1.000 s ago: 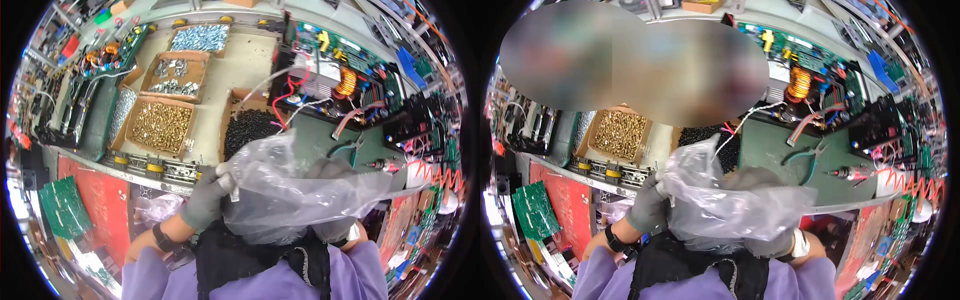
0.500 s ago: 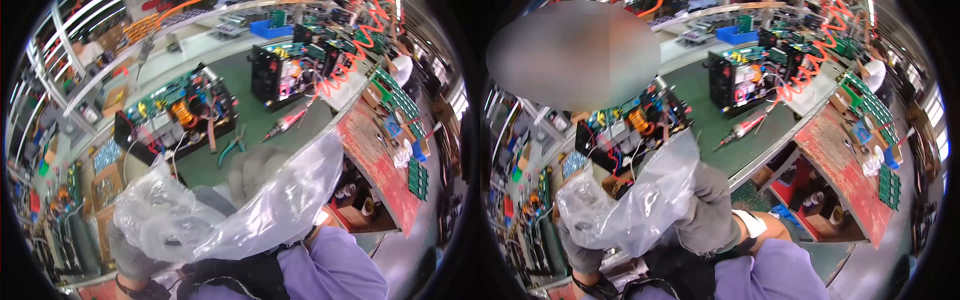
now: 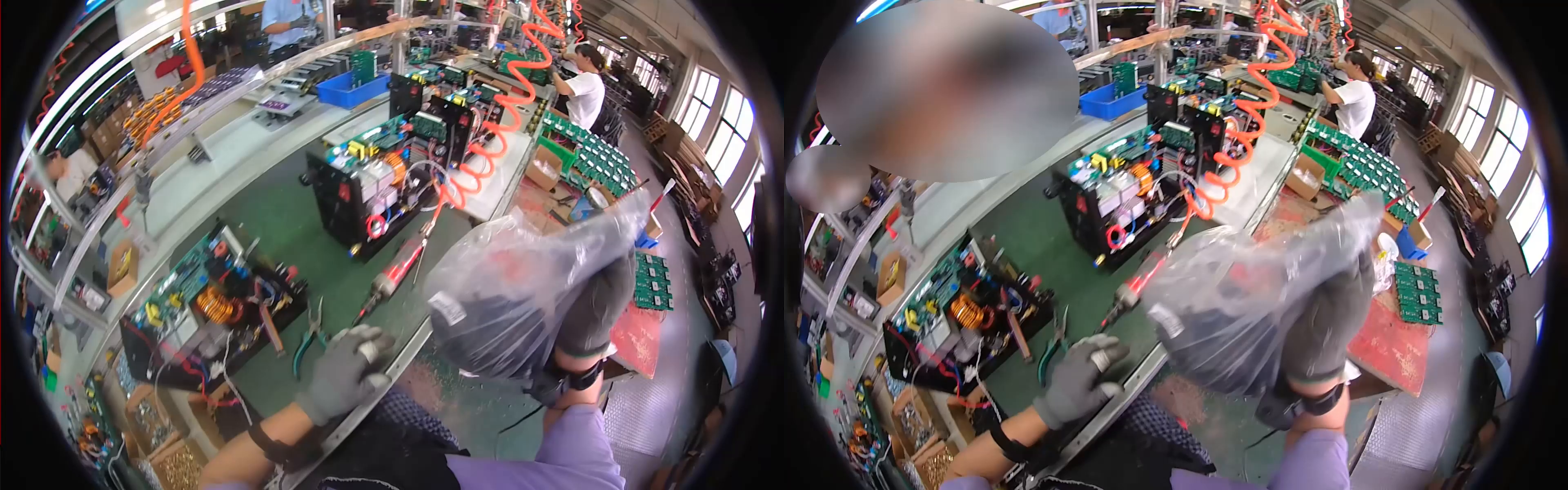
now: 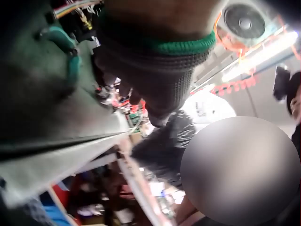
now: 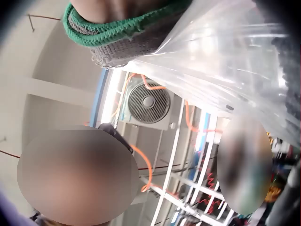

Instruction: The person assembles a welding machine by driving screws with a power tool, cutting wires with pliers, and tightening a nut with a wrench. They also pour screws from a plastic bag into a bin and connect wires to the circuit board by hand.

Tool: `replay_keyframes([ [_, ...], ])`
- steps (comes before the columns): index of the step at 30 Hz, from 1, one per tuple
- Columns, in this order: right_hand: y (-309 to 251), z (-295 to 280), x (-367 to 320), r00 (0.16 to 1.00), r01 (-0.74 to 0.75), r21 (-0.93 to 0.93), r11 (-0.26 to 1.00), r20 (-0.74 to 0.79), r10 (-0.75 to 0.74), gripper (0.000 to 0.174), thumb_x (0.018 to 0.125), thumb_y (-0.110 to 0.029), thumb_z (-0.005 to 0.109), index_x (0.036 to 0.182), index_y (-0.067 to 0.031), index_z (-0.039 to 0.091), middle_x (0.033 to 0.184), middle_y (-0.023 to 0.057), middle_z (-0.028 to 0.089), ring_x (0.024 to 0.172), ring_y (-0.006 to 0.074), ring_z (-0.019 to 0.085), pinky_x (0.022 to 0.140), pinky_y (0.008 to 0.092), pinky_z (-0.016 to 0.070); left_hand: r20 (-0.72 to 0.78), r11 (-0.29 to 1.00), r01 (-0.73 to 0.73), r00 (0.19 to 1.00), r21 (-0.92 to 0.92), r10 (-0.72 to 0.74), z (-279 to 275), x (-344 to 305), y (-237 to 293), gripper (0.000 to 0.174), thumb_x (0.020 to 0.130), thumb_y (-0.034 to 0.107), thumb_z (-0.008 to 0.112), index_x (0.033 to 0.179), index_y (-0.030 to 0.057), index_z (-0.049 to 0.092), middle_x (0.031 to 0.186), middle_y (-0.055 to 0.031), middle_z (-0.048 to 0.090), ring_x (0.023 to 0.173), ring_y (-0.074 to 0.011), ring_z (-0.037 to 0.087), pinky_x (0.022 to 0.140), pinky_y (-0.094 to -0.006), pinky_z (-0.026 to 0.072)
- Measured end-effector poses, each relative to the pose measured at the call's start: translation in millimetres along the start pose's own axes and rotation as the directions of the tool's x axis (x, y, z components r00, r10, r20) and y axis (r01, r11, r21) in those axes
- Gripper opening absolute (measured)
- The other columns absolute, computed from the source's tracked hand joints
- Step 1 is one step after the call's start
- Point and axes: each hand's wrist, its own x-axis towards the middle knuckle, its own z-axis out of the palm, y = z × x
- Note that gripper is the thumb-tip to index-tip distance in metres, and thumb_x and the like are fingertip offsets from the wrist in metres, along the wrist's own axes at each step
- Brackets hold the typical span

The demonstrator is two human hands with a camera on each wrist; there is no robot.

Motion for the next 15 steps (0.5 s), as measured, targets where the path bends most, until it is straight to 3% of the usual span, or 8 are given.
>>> replay_keyframes([
  [1, 7.9, -0.8, 25.1, 0.994, 0.094, -0.289, 0.953, 0.075, -0.075, 0.023, 0.100, -0.013, 0.045, 0.096, -0.0006, 0.064, 0.094, 0.0078, 0.063, 0.083, 0.0179, 0.060, 0.073, 0.0303, 0.0483, 0.035, 0.992, -0.016, 0.999, 0.125, 0.012, 8.3, 4.0, -6.5, 0.066, 0.089, 0.062, 0.051, 0.129, 0.0106, 0.059, 0.129, -0.0177, 0.055, 0.127, -0.0383, 0.047, 0.110, -0.0516, 0.0311],
  [3, 57.8, 1.3, 75.5, 0.987, -0.162, 0.150, 0.975, 0.015, 0.161, 0.022, 0.100, -0.011, 0.045, 0.097, 0.0019, 0.063, 0.091, 0.0038, 0.064, 0.081, 0.0129, 0.059, 0.070, 0.0257, 0.0459, 0.099, 0.964, -0.030, 0.995, 0.265, 0.003, 23.9, 3.9, -19.5, 0.061, 0.088, 0.060, 0.052, 0.128, 0.0146, 0.060, 0.130, -0.0162, 0.054, 0.127, -0.0358, 0.048, 0.110, -0.0535, 0.0290],
  [4, 81.1, 1.3, 106.1, 0.986, -0.161, 0.192, 0.968, -0.003, 0.164, 0.021, 0.099, -0.010, 0.048, 0.111, -0.0008, 0.064, 0.088, -0.0001, 0.065, 0.075, 0.0078, 0.061, 0.068, 0.0221, 0.0485, 0.122, 0.952, -0.046, 0.992, 0.304, 0.009, 25.9, 5.5, -21.8, 0.058, 0.088, 0.058, 0.053, 0.128, 0.0167, 0.061, 0.130, -0.0151, 0.054, 0.126, -0.0344, 0.048, 0.110, -0.0524, 0.0287],
  [6, 101.0, 22.7, 157.2, 0.966, -0.127, 0.230, 0.965, -0.192, 0.173, 0.019, 0.097, -0.009, 0.053, 0.107, 0.0011, 0.066, 0.084, -0.0011, 0.064, 0.074, 0.0066, 0.058, 0.066, 0.0222, 0.0464, 0.139, 0.940, -0.061, 0.990, 0.335, 0.015, 25.0, 5.6, -22.4, 0.052, 0.087, 0.053, 0.056, 0.126, 0.0204, 0.063, 0.128, -0.0123, 0.056, 0.123, -0.0314, 0.051, 0.111, -0.0510, 0.0283],
  [9, 149.5, 37.0, 242.3, 0.965, 0.114, 0.060, 0.992, -0.242, -0.097, 0.019, 0.094, -0.011, 0.059, 0.098, 0.0047, 0.069, 0.084, -0.0009, 0.064, 0.073, 0.0054, 0.051, 0.064, 0.0230, 0.0411, 0.159, 0.929, -0.057, 0.987, 0.366, -0.002, 23.1, 8.3, -20.1, 0.051, 0.086, 0.053, 0.057, 0.125, 0.0211, 0.064, 0.125, -0.0104, 0.059, 0.121, -0.0302, 0.052, 0.111, -0.0508, 0.0282],
  [11, 174.6, 64.7, 283.0, 0.932, 0.198, 0.075, 0.977, -0.323, -0.164, 0.019, 0.094, -0.015, 0.061, 0.099, 0.0018, 0.069, 0.086, -0.0005, 0.066, 0.073, 0.0060, 0.052, 0.063, 0.0237, 0.0418, 0.172, 0.925, -0.051, 0.985, 0.377, -0.015, 22.5, 9.1, -18.8, 0.050, 0.085, 0.053, 0.058, 0.124, 0.0218, 0.065, 0.123, -0.0083, 0.060, 0.119, -0.0278, 0.054, 0.110, -0.0498, 0.0288],
  [13, 205.0, 86.7, 302.9, 0.911, 0.276, -0.149, 0.950, -0.276, -0.308, 0.017, 0.095, -0.015, 0.061, 0.090, -0.0002, 0.068, 0.077, -0.0043, 0.060, 0.068, 0.0046, 0.049, 0.059, 0.0229, 0.0399, 0.210, 0.939, -0.033, 0.977, 0.341, -0.043, 21.2, 11.0, -18.6, 0.046, 0.082, 0.043, 0.064, 0.122, 0.0198, 0.063, 0.127, -0.0079, 0.058, 0.121, -0.0270, 0.052, 0.106, -0.0527, 0.0339],
  [15, 250.2, 97.0, 301.9, 0.961, 0.170, -0.203, 0.964, -0.182, -0.208, 0.020, 0.095, -0.016, 0.061, 0.087, 0.0009, 0.068, 0.073, -0.0037, 0.059, 0.068, 0.0047, 0.048, 0.061, 0.0241, 0.0404, 0.182, 0.949, 0.006, 0.981, 0.316, -0.067, 17.3, 15.9, -15.2, 0.048, 0.079, 0.043, 0.067, 0.120, 0.0197, 0.063, 0.125, -0.0060, 0.058, 0.120, -0.0256, 0.053, 0.105, -0.0510, 0.0346],
])
